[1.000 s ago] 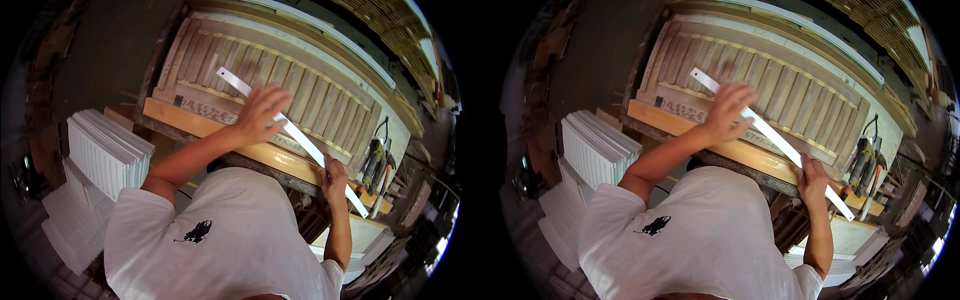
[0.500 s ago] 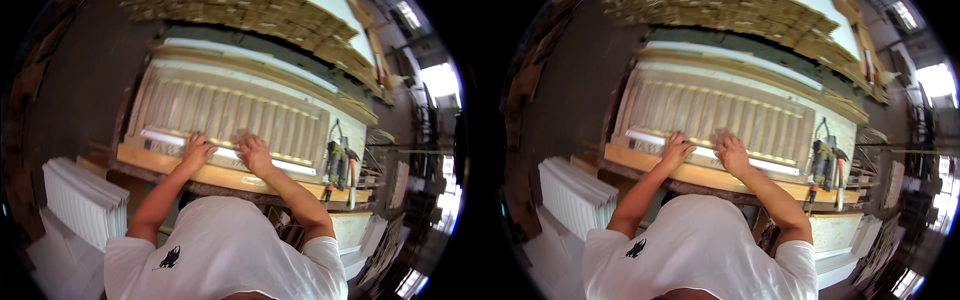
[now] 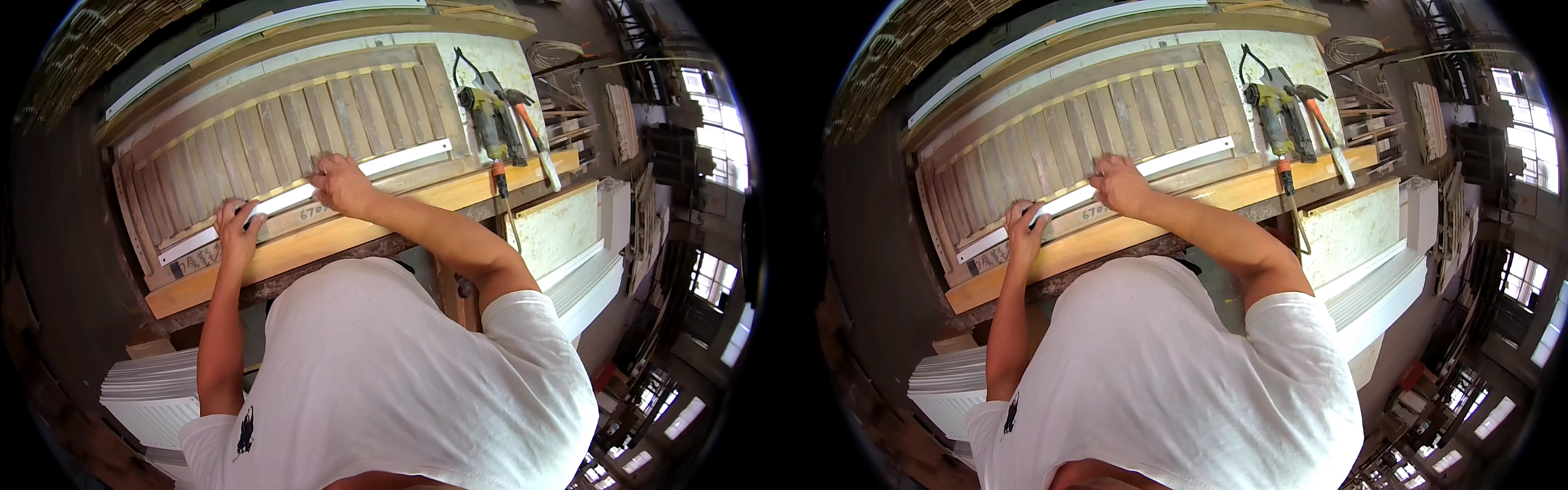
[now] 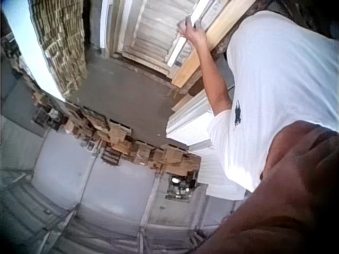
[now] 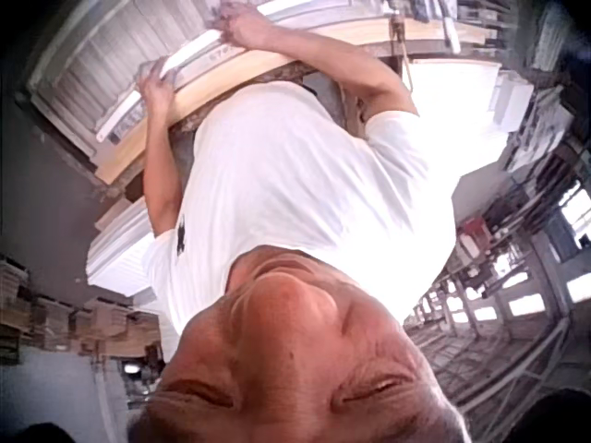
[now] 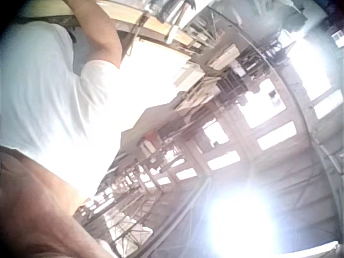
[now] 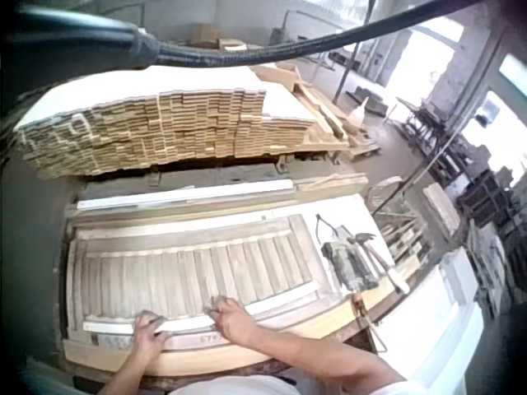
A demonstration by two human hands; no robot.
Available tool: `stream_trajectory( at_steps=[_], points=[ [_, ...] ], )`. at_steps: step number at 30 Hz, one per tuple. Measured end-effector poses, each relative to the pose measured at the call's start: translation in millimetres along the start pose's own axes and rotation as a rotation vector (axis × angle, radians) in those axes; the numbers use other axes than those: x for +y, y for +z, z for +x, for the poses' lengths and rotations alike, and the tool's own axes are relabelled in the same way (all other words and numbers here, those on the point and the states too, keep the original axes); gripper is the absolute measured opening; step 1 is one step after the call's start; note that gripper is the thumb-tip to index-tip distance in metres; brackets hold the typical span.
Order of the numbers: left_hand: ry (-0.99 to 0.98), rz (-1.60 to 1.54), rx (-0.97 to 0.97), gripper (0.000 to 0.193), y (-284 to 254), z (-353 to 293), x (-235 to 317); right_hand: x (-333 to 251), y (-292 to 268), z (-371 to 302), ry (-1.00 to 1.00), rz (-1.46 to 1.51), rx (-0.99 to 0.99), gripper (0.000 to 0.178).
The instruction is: The person assembles a white wooden slatted panel by placing individual slats into a jig and securing them with a pneumatic nail gun. They repeat this process to complete the panel, then move the finished unit to a stack of similar items.
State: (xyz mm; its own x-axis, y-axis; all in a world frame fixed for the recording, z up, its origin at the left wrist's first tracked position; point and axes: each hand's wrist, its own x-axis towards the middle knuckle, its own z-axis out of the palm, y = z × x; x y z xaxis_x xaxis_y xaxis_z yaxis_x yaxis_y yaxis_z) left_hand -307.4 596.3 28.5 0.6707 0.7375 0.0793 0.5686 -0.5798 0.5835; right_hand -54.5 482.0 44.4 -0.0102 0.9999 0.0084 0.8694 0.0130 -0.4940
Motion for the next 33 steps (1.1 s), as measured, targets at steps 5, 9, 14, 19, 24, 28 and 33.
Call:
stream_trajectory(
  at_steps=[5,9,14,19,24,28,33],
  points=[
    [-0.028,0.068,-0.075,0.022,-2.7,-5.9,-5.9,4.0,19.3,-14.7,-0.031,0.152,0.1,0.019],
    [0.027,0.189,-0.073,0.02,-10.0,1.1,0.5,10.0,8.0,-5.3,-0.102,0.126,0.163,0.024],
    [-0.158,-0.515,-0.153,0.025,-83.8,48.9,97.8,48.6,-114.3,63.4,0.17,0.354,0.548,0.029],
    [0.566,-1.261,-0.406,0.046,-179.6,101.0,248.4,124.8,-240.4,131.8,0.366,0.826,0.924,0.022],
    [0.929,-1.837,-0.388,0.081,-163.6,102.3,313.1,153.9,-300.3,206.1,0.164,0.562,0.968,0.032],
    [1.009,-2.099,-0.015,0.083,-142.8,116.9,351.7,138.5,-321.1,222.2,0.283,0.329,0.838,0.036],
    [0.787,-2.075,-0.452,0.066,-169.6,130.3,332.6,137.8,-328.2,234.0,0.337,-0.053,0.714,0.04]
  ],
)
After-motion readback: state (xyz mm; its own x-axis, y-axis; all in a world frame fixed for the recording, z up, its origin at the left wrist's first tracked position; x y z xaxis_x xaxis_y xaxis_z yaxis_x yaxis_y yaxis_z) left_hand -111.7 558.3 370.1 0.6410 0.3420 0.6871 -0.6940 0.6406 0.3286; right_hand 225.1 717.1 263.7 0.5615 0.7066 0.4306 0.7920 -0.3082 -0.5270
